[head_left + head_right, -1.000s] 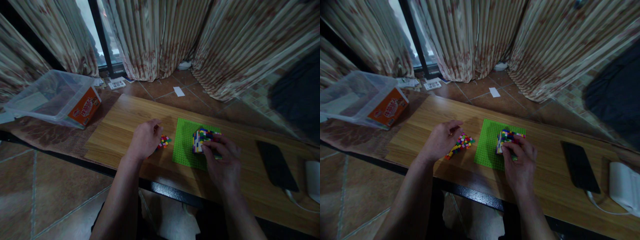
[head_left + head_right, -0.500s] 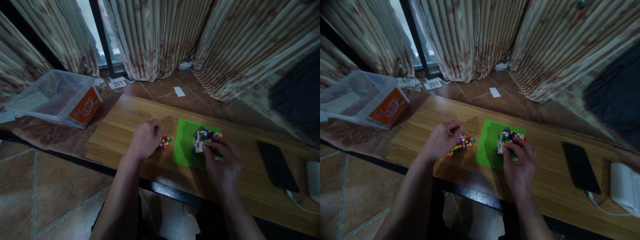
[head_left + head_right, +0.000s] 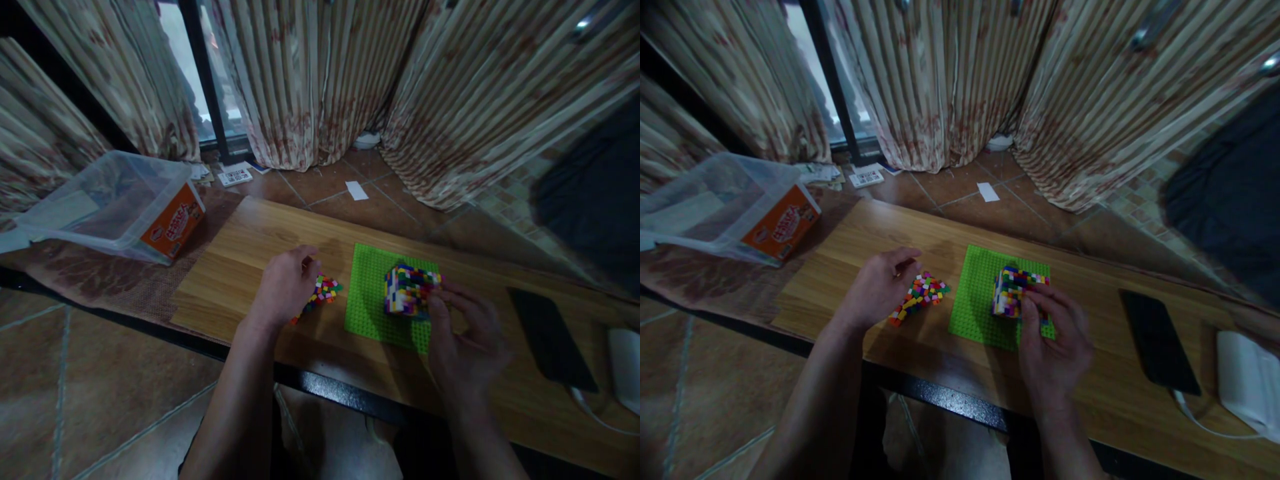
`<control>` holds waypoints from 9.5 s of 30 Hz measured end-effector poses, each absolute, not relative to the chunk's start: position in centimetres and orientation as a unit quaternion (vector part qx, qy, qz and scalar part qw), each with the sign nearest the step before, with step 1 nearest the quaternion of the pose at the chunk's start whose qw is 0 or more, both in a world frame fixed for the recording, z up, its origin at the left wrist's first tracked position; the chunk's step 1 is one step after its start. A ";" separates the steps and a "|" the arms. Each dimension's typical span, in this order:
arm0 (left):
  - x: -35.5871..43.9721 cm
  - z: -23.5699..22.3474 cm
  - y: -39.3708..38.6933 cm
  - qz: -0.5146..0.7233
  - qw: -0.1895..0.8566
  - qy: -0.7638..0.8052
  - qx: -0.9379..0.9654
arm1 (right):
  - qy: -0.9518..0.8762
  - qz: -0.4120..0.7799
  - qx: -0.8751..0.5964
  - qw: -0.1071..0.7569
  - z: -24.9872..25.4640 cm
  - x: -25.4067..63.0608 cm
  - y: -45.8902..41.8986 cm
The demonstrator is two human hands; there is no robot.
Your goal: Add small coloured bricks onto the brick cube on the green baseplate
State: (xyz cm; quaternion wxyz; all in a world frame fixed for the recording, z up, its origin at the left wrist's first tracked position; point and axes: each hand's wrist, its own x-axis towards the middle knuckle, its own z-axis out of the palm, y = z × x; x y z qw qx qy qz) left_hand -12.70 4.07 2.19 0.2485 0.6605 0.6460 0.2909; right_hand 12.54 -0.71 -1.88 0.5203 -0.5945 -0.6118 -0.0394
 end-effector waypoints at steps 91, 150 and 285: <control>-0.9 -2.2 1.6 0.453 0.362 0.536 0.614 | -0.554 0.170 -0.667 0.468 -1.7 18.5 -2.9; -7.0 -0.1 4.3 0.640 0.365 0.545 0.400 | -0.709 0.238 -0.519 0.415 -1.8 9.6 -4.3; -8.1 0.8 3.2 0.617 0.487 0.524 0.327 | -0.778 0.173 -0.485 0.361 -5.4 3.5 -2.1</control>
